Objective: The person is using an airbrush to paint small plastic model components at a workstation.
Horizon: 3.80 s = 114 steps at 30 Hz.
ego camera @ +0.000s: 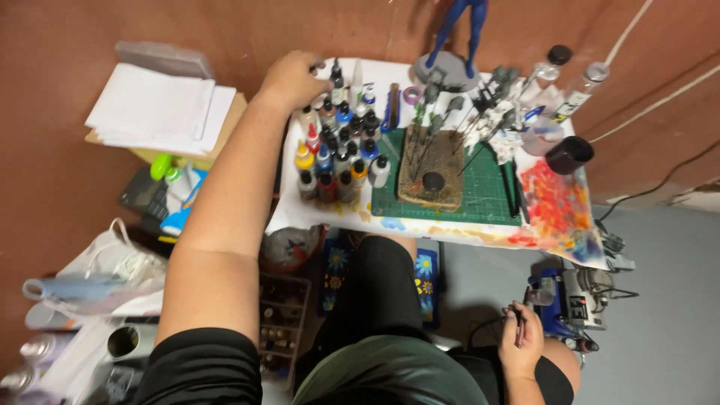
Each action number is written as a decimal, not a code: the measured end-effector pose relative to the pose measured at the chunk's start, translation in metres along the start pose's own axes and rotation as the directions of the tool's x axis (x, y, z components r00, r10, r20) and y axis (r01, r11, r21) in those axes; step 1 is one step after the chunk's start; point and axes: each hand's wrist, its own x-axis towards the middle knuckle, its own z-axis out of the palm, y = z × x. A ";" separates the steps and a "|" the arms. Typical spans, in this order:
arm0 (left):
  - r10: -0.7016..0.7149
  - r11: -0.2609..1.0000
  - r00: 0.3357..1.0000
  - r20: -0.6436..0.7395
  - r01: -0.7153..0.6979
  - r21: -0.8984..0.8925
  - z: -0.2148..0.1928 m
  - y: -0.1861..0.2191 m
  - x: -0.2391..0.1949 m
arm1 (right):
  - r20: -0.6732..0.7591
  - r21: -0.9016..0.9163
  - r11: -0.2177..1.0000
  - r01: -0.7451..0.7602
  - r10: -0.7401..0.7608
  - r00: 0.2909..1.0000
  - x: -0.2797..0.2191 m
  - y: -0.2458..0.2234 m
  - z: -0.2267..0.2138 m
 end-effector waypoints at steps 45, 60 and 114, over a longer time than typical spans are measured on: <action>0.554 0.719 0.781 0.289 -0.274 -0.638 0.070 0.131 -0.304 | -0.040 0.118 0.964 0.238 -0.235 0.971 0.041 -0.162 -0.066; 0.618 0.695 0.723 0.308 -0.319 -0.645 0.094 0.155 -0.289 | 0.000 0.053 0.995 0.082 -0.083 0.997 0.037 -0.166 -0.075; 0.695 0.590 0.718 0.037 -0.540 -0.600 0.155 0.232 -0.279 | 0.123 0.427 0.865 0.263 -0.344 0.931 0.057 -0.200 -0.042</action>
